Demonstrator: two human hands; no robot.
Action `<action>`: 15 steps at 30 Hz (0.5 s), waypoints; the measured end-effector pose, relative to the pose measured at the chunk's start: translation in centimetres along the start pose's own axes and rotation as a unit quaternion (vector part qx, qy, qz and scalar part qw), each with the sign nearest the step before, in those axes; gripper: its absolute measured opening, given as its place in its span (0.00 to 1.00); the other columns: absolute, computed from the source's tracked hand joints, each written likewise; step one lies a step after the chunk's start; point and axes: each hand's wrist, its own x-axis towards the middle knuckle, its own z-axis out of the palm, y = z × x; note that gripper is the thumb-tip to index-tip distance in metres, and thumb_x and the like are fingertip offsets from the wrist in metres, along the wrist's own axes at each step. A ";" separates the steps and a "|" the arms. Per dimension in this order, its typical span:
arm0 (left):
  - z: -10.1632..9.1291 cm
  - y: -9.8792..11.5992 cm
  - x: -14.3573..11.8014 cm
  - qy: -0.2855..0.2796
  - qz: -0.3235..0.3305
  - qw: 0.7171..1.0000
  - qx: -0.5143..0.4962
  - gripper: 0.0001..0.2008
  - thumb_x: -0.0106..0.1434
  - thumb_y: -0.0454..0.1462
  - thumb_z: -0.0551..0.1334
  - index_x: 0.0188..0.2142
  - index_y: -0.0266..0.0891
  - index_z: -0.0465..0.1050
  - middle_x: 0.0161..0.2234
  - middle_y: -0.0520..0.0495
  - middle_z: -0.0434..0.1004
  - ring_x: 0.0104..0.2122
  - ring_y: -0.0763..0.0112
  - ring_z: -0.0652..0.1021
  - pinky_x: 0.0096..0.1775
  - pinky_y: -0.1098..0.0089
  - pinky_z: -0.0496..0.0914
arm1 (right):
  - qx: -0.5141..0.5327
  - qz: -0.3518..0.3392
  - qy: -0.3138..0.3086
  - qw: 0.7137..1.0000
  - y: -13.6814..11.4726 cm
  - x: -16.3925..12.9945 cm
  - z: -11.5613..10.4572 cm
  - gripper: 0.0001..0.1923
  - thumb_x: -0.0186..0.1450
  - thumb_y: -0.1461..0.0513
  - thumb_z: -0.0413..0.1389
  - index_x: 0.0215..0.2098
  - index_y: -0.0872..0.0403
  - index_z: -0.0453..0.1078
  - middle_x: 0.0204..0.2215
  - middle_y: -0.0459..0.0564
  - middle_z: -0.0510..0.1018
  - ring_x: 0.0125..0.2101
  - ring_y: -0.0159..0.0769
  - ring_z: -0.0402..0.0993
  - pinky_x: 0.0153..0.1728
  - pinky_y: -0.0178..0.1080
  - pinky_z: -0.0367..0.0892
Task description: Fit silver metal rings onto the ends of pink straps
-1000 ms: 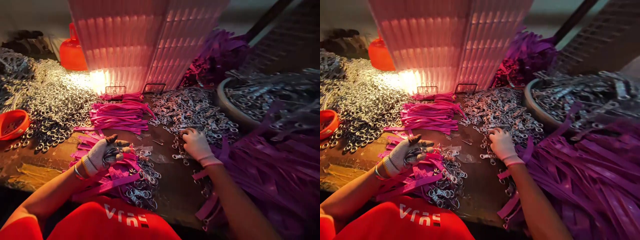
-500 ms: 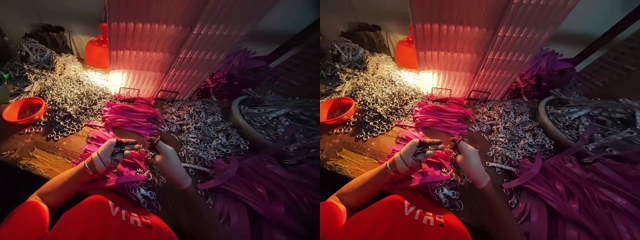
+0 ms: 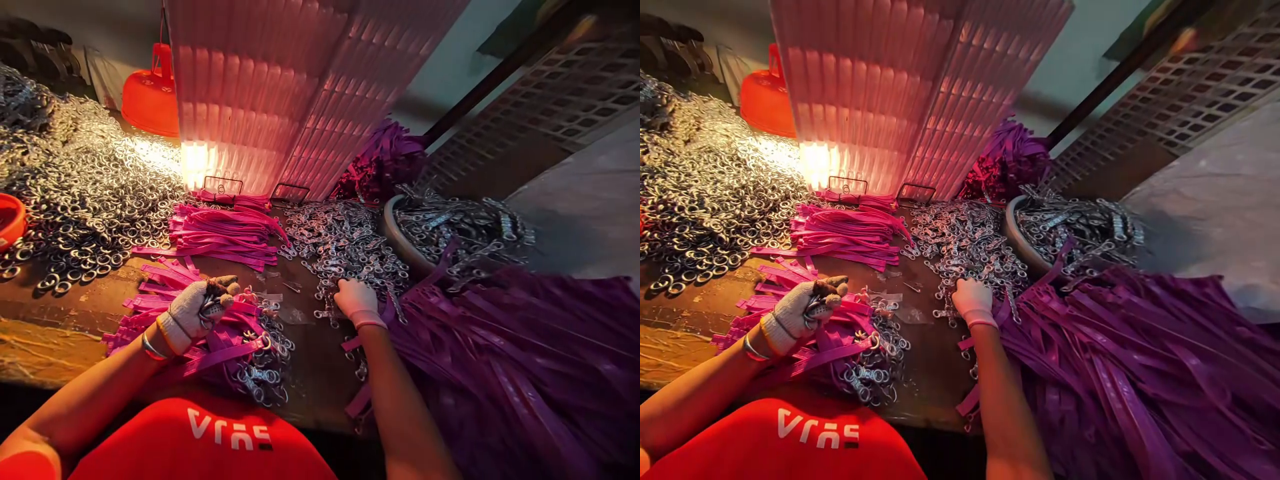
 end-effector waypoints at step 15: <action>-0.1 -1.0 0.1 -0.091 -0.106 0.989 -0.054 0.13 0.69 0.38 0.54 0.42 0.29 0.73 0.35 0.35 0.81 0.18 0.72 0.76 0.11 0.80 0.52 | 0.211 -0.019 0.127 0.969 -0.4 -5.0 4.6 0.16 0.58 0.64 0.48 0.37 0.57 0.76 0.29 0.55 0.79 0.30 0.44 0.73 0.31 0.41 0.68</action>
